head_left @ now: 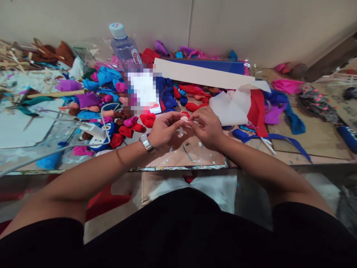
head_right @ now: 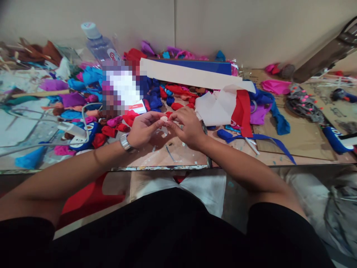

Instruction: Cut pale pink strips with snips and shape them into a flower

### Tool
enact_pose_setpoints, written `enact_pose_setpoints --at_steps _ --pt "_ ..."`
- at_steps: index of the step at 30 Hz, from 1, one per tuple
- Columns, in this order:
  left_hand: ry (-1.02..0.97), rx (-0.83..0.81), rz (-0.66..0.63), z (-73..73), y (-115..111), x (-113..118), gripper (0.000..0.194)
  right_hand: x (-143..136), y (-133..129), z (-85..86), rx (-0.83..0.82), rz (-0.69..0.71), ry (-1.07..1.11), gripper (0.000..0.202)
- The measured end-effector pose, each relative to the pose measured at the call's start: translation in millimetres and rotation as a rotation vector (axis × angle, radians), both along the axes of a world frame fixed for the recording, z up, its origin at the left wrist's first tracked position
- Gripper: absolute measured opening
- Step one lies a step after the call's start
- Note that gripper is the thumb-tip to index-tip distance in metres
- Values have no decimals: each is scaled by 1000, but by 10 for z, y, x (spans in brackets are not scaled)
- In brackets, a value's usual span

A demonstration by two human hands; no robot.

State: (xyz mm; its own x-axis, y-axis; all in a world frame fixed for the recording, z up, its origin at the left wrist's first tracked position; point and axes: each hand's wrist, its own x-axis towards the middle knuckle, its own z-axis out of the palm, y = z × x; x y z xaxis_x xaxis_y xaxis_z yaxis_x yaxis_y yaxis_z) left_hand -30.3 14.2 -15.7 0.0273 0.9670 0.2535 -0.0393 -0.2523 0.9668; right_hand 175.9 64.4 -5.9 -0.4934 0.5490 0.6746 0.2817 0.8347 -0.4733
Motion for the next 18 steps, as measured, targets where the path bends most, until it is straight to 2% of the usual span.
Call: enact_pose_setpoints --at_steps 8,18 --pt "121 67 7 16 -12 -15 40 10 -1 4 -12 0 -13 25" --pt "114 90 -23 15 -21 -10 41 6 7 -4 -25 -1 -7 27"
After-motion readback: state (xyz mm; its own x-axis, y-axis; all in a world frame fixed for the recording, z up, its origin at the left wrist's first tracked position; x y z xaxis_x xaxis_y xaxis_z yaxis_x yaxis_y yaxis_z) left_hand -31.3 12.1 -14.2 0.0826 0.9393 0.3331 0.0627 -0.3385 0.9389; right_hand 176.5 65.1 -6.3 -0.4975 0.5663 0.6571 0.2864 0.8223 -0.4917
